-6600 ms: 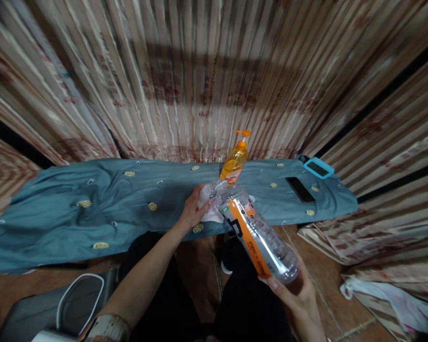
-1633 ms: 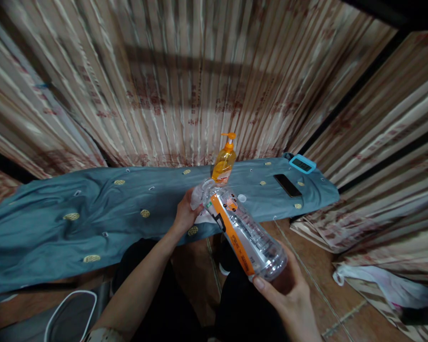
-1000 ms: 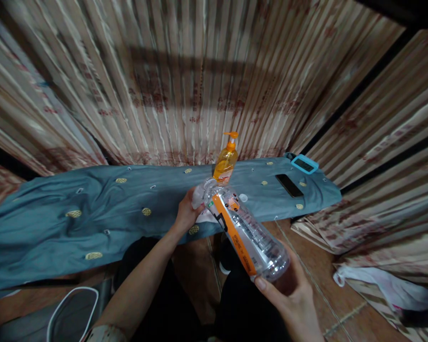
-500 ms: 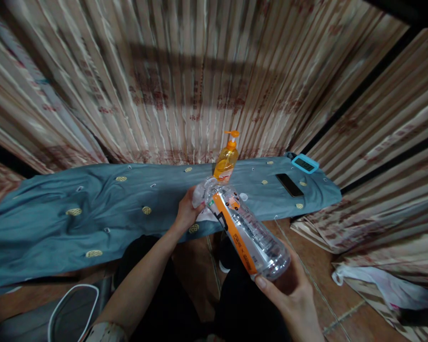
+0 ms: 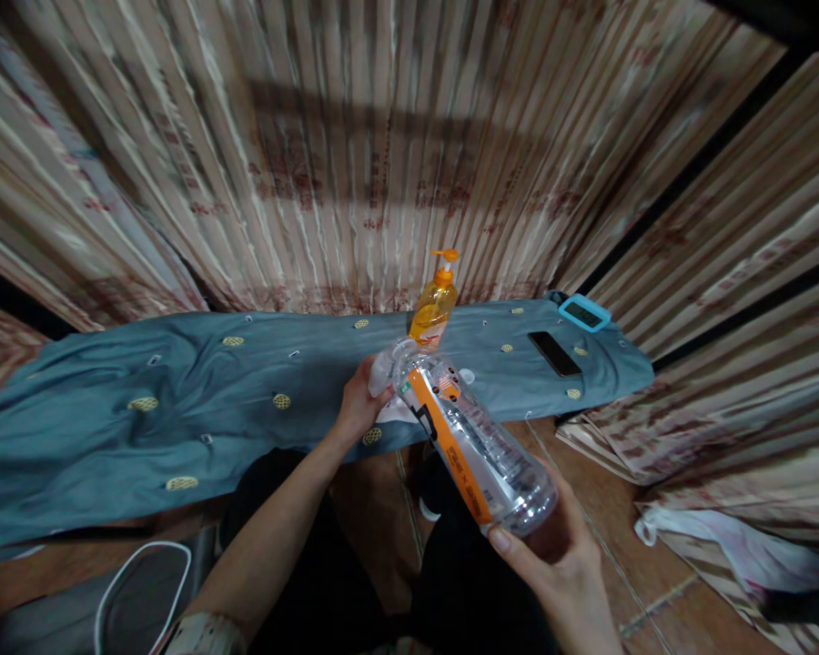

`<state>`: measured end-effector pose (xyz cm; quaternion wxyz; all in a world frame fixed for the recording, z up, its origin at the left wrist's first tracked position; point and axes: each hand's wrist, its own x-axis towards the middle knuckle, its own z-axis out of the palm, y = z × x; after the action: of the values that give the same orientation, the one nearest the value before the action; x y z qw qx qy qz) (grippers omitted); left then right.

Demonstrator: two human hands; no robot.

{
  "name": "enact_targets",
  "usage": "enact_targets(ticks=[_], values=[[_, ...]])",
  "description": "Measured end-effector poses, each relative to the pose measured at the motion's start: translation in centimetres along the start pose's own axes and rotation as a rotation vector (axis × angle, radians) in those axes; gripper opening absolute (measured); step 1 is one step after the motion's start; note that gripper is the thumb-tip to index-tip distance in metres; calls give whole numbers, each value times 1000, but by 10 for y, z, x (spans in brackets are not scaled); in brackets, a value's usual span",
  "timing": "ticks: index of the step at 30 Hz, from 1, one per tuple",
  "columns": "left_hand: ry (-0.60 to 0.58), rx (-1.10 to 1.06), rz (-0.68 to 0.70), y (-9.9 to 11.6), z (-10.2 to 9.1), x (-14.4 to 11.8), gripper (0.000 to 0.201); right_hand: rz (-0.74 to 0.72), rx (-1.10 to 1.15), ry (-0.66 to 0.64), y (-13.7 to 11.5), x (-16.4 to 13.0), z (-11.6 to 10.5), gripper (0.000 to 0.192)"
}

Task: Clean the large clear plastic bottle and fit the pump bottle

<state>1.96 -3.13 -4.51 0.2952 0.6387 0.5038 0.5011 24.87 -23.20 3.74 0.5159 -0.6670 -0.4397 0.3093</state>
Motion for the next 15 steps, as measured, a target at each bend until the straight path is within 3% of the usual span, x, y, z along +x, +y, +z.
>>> enact_targets(ticks=[15], values=[[-14,10,-2,2,-1,0,52,7,-4,-24,-4,0,1,71]])
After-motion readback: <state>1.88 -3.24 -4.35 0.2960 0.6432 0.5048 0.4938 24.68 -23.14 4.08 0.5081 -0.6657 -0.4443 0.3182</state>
